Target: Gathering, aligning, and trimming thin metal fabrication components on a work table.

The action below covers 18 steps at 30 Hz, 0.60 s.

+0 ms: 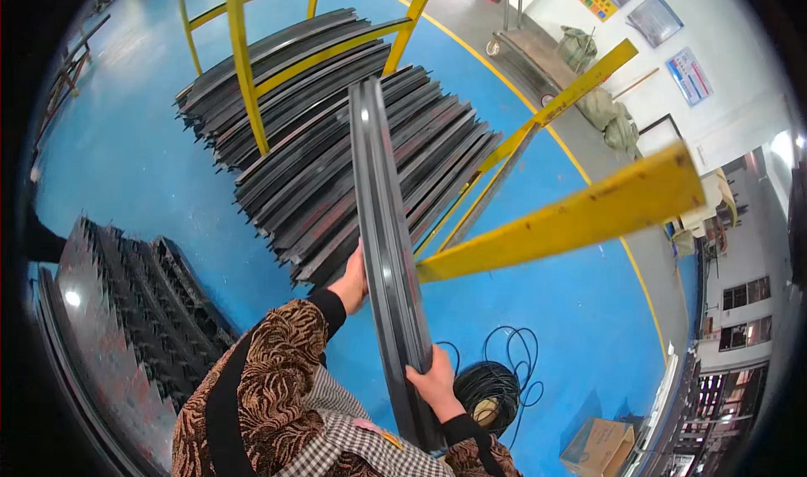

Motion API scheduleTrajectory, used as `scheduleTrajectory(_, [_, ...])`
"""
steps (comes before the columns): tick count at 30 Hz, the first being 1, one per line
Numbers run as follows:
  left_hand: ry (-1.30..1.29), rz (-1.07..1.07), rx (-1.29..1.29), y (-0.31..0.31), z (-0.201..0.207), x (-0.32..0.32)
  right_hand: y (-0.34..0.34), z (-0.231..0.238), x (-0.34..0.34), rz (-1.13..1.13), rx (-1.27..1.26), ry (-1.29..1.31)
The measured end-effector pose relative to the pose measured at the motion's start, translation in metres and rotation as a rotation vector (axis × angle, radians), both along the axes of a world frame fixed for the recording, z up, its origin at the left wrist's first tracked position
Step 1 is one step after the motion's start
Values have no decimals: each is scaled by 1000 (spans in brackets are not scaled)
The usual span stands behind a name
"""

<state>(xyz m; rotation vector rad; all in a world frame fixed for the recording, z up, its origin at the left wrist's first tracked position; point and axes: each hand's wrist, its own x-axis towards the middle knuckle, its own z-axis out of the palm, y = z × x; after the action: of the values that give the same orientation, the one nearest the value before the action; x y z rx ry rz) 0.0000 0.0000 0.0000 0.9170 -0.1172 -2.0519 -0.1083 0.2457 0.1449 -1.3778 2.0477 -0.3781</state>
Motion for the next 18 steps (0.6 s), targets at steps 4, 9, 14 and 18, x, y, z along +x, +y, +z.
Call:
scheduleTrajectory(4, [-279, -221, -59, -179, -4, 6, -157, -65, 30, -186, -308, -12])
scheduleTrajectory(9, [-293, -364, -146, -233, -2, -22, -227, -131, 62, -504, -426, -169])
scheduleTrajectory(14, [-576, -673, -435, -287, -10, 9, -355, -149, 94, -739, -337, -349])
scheduleTrajectory(18, [-613, -717, -513, -315, -46, 48, -406, -206, 100, -672, -206, -505])
